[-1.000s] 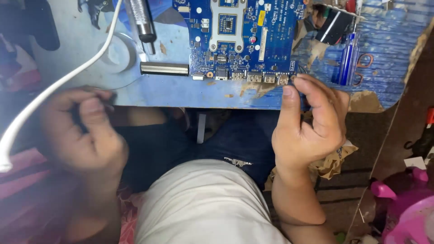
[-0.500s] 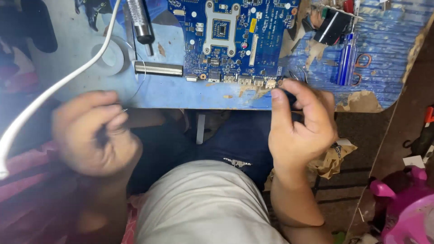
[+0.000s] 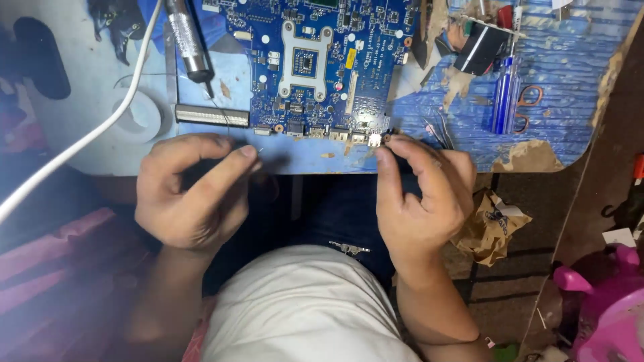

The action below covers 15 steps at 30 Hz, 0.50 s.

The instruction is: Soldering a connector onto a laptop motherboard and inspecting the connection with tweezers.

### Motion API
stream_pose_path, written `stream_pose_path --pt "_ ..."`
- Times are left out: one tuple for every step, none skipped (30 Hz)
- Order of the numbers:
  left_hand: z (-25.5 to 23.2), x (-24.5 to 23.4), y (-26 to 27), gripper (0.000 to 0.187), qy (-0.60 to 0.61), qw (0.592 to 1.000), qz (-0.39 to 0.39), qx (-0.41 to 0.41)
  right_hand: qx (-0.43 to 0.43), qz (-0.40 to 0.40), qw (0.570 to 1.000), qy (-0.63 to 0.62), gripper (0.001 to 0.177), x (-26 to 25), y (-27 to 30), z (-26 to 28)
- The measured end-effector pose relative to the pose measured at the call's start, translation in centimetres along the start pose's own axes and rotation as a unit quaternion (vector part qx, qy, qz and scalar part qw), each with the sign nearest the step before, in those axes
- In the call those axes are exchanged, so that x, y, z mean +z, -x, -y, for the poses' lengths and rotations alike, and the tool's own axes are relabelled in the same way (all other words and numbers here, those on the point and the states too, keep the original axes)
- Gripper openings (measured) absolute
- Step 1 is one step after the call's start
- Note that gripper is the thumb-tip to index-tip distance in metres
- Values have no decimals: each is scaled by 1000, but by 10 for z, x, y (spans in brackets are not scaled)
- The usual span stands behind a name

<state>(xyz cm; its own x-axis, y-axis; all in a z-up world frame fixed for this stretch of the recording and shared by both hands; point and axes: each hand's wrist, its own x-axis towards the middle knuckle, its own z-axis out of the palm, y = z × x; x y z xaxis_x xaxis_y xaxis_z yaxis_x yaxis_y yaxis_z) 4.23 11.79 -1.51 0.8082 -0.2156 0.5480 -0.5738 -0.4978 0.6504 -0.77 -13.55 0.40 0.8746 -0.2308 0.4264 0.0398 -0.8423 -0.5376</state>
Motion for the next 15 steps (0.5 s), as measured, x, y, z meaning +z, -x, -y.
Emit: stream_pose_path --pt "1 -2 0 16 -18 1000 18 -6 -8 5 1000 -3 11 -1 -2 1" --pt "1 -3 -3 16 -17 1000 19 -6 -7 4 1000 -2 11 -2 -3 0" --pt "0 -3 -7 9 -15 999 30 9 -14 10 1000 -3 11 -3 -4 0" --pt "0 -4 -11 9 -14 999 40 24 -20 15 1000 -5 10 -4 -5 -1" --pt "-1 -3 -12 9 -13 999 41 25 -20 15 1000 -5 10 -8 -5 -2" --pt "-2 -2 -13 10 -9 999 38 26 -3 14 1000 -24 10 -12 -6 -3" --pt "-3 -1 -14 11 -6 999 36 27 13 13 999 -44 10 -16 -6 -5" --pt "-6 0 -16 11 -4 999 36 27 14 13 999 -43 10 -19 -5 -9" --pt "-9 1 -18 10 -5 999 28 16 67 -20 994 -84 7 -22 -4 -14" --pt "-12 1 -19 9 -5 1000 21 4 120 -51 984 -125 6 -25 -2 -18" --pt "-13 4 -22 9 -4 1000 22 4 120 -51 984 -123 6 -30 -2 -40" --pt "-15 5 -26 6 -7 1000 15 -4 111 -89 968 -206 15 -34 -2 -62" --pt "-16 7 -29 8 -9 1000 9 -13 102 -128 944 -287 23 -38 -2 -83" --pt "-16 10 -32 8 -9 1000 9 -12 103 -128 944 -287 23 -48 -7 -95" --pt "-15 14 -35 7 -6 1000 2 -11 100 -109 936 -320 27 -58 -13 -107"
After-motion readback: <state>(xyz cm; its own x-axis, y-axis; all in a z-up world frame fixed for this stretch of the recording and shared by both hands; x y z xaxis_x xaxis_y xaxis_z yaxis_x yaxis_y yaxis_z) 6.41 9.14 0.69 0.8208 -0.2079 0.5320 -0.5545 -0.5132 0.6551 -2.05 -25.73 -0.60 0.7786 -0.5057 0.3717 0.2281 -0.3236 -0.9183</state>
